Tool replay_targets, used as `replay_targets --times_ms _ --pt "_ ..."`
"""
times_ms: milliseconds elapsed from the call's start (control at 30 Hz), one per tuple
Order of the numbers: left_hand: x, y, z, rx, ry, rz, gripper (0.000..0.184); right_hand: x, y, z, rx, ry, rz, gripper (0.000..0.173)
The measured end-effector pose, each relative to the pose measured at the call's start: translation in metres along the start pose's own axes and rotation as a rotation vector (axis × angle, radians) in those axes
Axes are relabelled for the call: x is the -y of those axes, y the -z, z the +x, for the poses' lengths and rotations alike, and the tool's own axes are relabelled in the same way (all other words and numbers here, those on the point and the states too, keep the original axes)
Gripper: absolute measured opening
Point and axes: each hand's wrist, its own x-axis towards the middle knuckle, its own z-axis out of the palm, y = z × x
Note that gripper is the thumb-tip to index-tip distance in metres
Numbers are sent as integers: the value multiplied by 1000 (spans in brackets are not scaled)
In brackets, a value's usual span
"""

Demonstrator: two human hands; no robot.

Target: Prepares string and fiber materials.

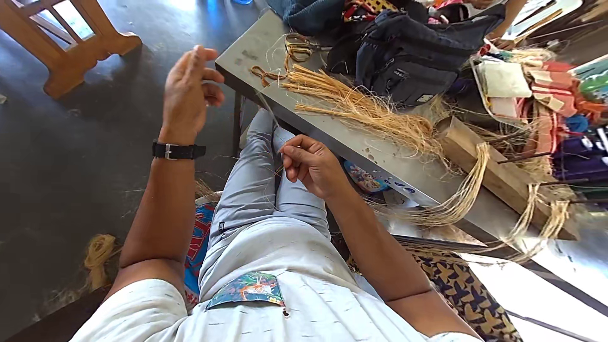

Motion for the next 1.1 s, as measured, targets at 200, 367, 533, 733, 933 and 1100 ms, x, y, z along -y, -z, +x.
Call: replay_targets --times_ms 200,367,533,733,933,1100 --pt "27 -8 -25 185 14 -74 53 29 16 2 -66 94 84 17" --pt "55 -74 -75 682 117 -293 81 55 27 10 -40 222 143 20" --pt "76 -114 -99 958 281 -549 63 69 42 6 -137 289 147 20" --pt "63 -82 -87 793 260 -242 29 82 80 -10 -337 329 185 20" --pt "48 -60 -70 835 190 -112 25 76 95 -20 -391 326 253 18" --pt "33 -49 -66 969 165 45 23 76 97 -23 -431 301 292 15"
